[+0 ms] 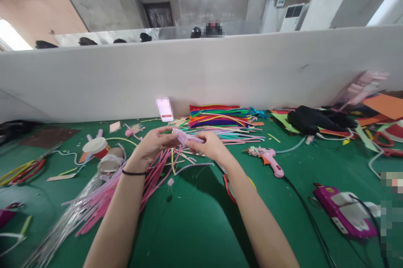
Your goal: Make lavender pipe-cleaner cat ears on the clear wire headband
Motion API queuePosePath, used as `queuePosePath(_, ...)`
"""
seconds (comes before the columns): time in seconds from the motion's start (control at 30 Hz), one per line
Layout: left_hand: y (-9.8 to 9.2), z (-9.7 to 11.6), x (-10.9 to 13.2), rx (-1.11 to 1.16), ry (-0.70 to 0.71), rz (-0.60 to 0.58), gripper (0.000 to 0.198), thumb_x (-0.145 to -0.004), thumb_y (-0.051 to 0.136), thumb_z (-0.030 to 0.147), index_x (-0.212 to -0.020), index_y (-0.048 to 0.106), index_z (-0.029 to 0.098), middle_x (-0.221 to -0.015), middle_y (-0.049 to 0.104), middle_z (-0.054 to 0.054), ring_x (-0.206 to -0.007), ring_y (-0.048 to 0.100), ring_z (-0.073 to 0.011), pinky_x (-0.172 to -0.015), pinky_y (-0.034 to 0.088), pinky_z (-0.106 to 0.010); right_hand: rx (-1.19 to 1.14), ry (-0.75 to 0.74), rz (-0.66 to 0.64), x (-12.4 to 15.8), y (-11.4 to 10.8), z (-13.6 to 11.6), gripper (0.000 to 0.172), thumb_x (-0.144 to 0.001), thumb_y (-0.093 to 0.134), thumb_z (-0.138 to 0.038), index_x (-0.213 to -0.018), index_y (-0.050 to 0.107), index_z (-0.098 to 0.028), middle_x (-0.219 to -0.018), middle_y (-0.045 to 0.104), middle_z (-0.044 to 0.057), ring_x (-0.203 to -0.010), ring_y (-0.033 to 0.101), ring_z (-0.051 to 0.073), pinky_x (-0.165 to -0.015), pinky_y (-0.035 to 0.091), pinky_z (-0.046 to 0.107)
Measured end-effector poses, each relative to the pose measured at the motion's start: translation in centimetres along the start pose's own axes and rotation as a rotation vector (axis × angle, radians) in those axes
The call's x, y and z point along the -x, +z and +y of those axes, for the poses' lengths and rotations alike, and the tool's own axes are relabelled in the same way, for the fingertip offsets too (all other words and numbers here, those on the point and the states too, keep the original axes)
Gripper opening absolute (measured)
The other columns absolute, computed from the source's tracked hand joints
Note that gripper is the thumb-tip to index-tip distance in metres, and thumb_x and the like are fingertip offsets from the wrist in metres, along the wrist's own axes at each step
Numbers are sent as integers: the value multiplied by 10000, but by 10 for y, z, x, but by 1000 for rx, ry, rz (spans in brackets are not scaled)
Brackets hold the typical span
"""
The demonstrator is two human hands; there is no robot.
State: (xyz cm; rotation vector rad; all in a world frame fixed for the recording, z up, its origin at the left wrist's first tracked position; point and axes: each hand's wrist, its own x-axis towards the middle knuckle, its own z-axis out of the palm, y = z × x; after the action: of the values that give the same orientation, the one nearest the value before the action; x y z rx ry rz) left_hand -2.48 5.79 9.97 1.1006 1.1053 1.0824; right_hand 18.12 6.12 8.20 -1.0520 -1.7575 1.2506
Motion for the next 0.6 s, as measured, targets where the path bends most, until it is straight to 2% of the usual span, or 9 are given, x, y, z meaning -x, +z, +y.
queuePosePath(0.07, -5, -2, -3, 14, 15, 34, 334, -630, 815, 210, -916, 666, 127, -762, 733, -81, -679, 704, -179, -739, 574, -301, -23, 0, 17, -2, 0, 3, 362, -737, 659, -528, -789, 669, -170, -733, 682, 36, -686, 624, 168, -577, 472, 257)
queuePosePath(0.17, -10, -2, -4, 24, 26, 95, 302, -609, 825, 186, -851, 656, 122, -716, 724, -67, -643, 699, -163, -718, 578, -282, -56, 11, 143, -2, -7, 8, 354, -785, 600, -536, -824, 638, -186, -800, 683, 36, -746, 635, 167, -612, 480, 255)
queuePosePath(0.23, -12, 0, -3, 22, 32, 125, 294, -610, 823, 179, -842, 653, 117, -700, 720, -63, -631, 698, -157, -711, 579, -274, -41, 20, 165, -1, -12, 11, 342, -806, 579, -522, -825, 630, -184, -822, 684, 40, -757, 633, 164, -617, 476, 254)
queuePosePath(0.4, -13, 0, -3, 13, 48, 140, 389, -621, 817, 173, -957, 635, 100, -727, 726, -73, -643, 704, -164, -717, 587, -283, 16, 4, 35, -1, -13, 17, 301, -822, 582, -462, -812, 638, -166, -809, 690, 51, -754, 630, 163, -632, 458, 257)
queuePosePath(0.6, -15, -5, -6, 18, 84, 147, 492, -635, 814, 154, -1066, 587, 85, -738, 723, -85, -657, 709, -173, -696, 592, -279, -10, 31, 10, -7, -5, 24, 306, -824, 578, -463, -824, 623, -161, -821, 691, 53, -748, 629, 156, -657, 457, 260)
